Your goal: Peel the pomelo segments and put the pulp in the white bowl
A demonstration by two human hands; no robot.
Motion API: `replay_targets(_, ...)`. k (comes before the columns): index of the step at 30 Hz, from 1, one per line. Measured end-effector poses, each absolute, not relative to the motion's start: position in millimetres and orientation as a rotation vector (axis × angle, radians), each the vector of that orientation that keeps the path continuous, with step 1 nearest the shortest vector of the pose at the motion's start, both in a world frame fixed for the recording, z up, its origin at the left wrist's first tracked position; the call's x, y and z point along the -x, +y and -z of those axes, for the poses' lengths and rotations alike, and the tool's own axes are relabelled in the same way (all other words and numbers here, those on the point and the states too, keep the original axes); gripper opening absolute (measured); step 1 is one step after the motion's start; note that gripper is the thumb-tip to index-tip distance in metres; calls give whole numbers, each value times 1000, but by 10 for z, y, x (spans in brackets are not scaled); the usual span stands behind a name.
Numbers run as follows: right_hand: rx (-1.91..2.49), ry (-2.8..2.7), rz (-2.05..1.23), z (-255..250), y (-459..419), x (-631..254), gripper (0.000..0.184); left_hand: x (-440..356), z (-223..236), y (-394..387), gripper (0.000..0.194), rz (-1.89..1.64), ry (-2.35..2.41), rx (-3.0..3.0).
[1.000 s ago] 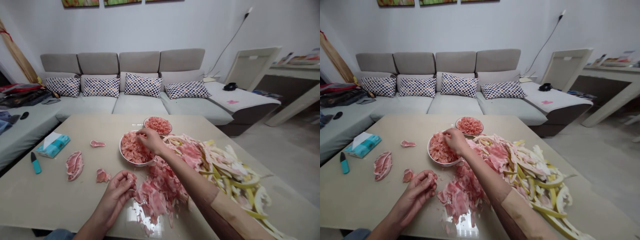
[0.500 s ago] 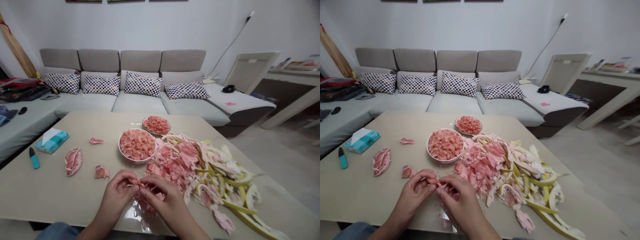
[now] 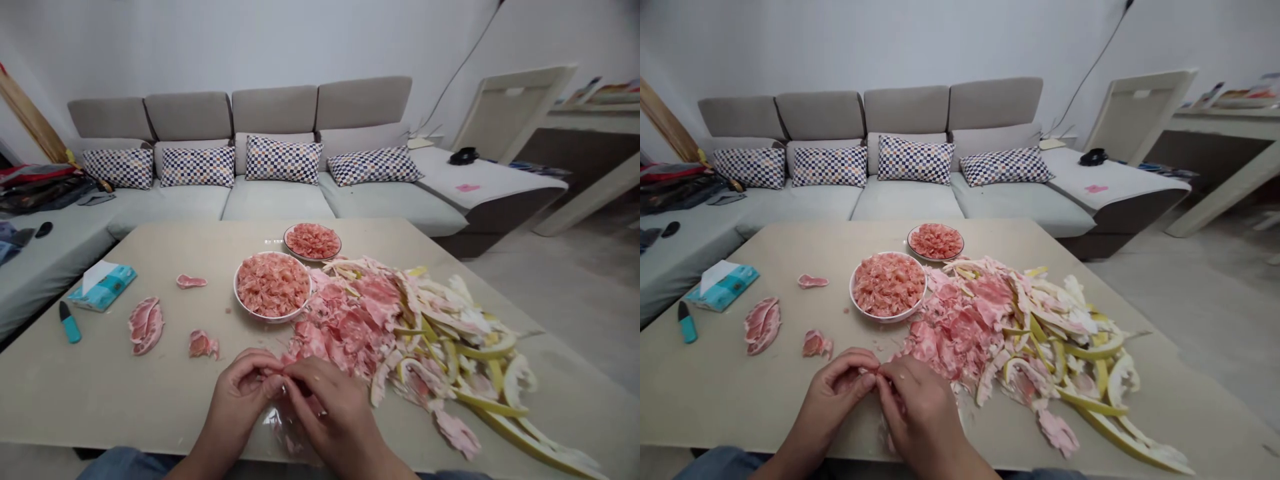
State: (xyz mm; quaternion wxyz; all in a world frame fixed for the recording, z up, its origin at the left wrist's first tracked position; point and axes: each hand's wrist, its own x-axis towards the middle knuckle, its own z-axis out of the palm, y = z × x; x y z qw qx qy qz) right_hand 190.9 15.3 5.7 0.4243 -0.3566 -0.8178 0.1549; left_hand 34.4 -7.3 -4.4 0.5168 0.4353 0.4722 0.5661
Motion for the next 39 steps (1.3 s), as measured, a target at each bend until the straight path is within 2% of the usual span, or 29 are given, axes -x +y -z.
replay_targets(5, 858, -2021, -408, -37, 108, -1892, 15, -417, 61, -159, 15, -1259, 1072, -705)
replay_targets(10, 810, -1924, -489, -53, 77, -1857, 17, -406, 30, -201, 17, -1284, 1031, -644)
replay_targets(16, 930, -1816, -624, -117, 133, -1887, 10, -327, -72, -172, 18, -1310, 935, -417)
replay_targets(23, 964, -1762, -705, -188, 188, -1926, 11, -280, -32, -95, 12, -1242, 696, -323)
replay_targets(34, 949, -1795, -859, -188, 136, -1918, 15, -267, 28, -64, 20, -1223, 643, -322)
replay_targets(39, 930, -1822, -767, -209, 162, -1963, 14, -260, 31, -31, 26, -1247, 653, -248)
